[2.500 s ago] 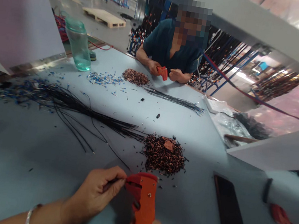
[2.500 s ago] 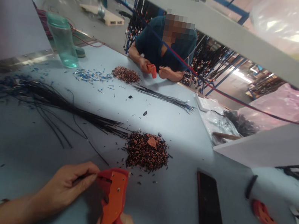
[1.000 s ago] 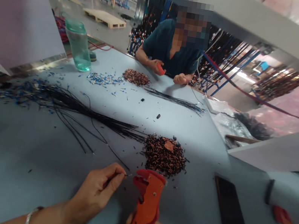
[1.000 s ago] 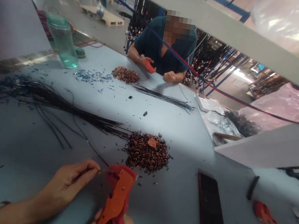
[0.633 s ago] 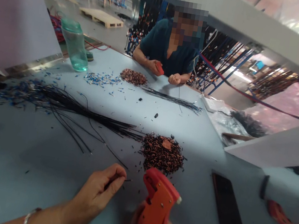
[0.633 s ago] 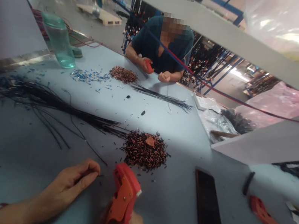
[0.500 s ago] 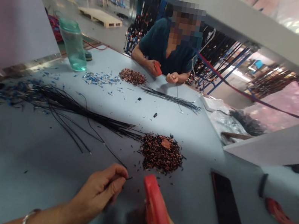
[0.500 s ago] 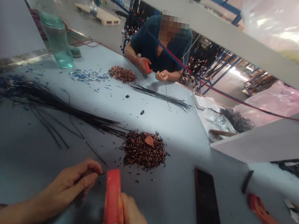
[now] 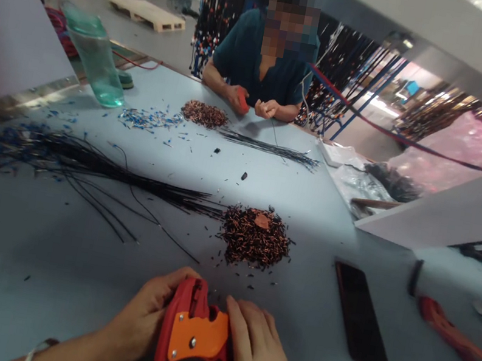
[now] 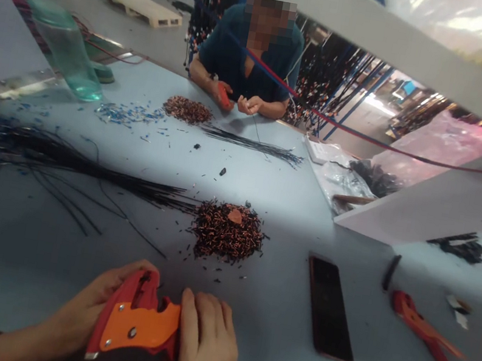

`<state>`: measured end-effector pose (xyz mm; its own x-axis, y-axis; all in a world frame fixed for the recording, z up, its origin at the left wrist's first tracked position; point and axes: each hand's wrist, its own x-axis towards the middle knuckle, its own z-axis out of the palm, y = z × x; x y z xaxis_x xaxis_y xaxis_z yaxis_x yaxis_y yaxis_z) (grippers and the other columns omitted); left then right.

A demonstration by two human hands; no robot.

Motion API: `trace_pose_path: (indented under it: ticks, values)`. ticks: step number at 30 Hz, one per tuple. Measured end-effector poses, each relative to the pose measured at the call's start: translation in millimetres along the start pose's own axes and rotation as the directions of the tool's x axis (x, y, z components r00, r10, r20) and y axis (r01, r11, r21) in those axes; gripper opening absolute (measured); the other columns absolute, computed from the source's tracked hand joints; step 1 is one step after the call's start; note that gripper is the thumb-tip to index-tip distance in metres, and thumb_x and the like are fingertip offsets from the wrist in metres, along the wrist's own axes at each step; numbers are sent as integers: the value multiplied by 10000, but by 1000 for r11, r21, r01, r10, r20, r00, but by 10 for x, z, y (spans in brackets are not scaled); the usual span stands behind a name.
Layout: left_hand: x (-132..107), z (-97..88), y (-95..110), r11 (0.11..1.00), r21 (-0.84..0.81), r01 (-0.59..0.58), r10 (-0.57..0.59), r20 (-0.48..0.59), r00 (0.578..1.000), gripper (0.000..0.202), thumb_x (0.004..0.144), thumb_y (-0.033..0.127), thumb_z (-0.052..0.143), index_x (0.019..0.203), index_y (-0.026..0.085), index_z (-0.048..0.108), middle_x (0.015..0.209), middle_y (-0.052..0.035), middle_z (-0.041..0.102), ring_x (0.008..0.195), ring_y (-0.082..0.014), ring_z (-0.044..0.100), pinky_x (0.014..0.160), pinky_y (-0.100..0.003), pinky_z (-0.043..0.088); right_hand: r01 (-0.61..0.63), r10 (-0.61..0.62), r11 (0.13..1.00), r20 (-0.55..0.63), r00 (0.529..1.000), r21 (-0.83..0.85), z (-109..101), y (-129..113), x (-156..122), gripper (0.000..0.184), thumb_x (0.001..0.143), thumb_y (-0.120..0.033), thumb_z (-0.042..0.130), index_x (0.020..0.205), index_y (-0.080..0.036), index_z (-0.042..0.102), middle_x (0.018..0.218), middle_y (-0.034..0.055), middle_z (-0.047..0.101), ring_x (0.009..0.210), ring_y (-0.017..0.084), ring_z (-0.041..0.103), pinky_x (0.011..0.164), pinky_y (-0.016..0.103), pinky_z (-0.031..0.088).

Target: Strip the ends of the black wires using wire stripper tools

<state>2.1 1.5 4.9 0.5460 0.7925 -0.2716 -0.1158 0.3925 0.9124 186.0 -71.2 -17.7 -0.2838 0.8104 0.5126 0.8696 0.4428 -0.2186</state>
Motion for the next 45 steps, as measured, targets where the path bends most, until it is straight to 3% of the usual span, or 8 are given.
trace_pose_path:
  ticks: [5,10,14,21,25,34,45]
  values:
    - [-1,14,-33,999,-9,-54,54,10,998,261,744,328,730,682,182,524,608,56,491,546,-96,415,540,-193,430,-9,9,1000,-28,1000,10,-4,-29,32,449,857,-262,423,1217,-18,536,960,209,657,879,315,635,726,463,532]
    - [-24,5,-104,998,-10,-57,57,76,995,108,813,284,702,812,179,679,751,-4,683,652,-138,590,662,-242,519,-27,27,1000,-38,999,1,-29,-22,54,454,828,-231,442,1224,-28,530,961,206,659,872,313,636,708,462,533]
    - [-26,8,-126,998,-28,-64,66,92,994,115,799,287,719,840,180,734,786,-27,730,681,-164,639,689,-271,542,-20,20,1000,-23,1000,4,-35,-21,65,457,821,-224,449,1218,-10,520,961,217,654,870,315,631,696,469,535]
    - [-19,3,-128,993,-15,-114,115,117,987,69,815,241,694,794,192,737,714,8,701,620,-124,596,647,-220,519,-29,30,998,-28,999,56,-49,-48,92,437,800,-200,454,1195,-23,514,952,202,644,850,300,618,697,456,532]
    - [-22,-5,-98,996,24,-86,83,119,989,93,798,254,703,760,170,721,681,13,662,605,-119,560,626,-211,495,-49,48,997,6,999,65,-41,-74,103,327,821,-213,443,1096,-60,534,853,159,650,727,260,612,607,396,517]
    - [-19,-10,-66,993,96,-73,61,119,991,106,762,240,696,720,143,689,632,23,594,582,-110,482,590,-200,433,-80,80,996,-1,997,-29,-17,-105,103,181,833,-193,412,937,-136,549,673,69,624,554,212,578,510,329,423]
    - [-2,24,2,982,150,-111,96,106,990,131,776,188,607,665,159,671,567,40,563,517,-98,445,544,-195,413,-67,67,997,-11,998,-43,-13,-85,105,182,809,-159,391,898,-140,549,613,52,603,498,195,557,480,313,409]
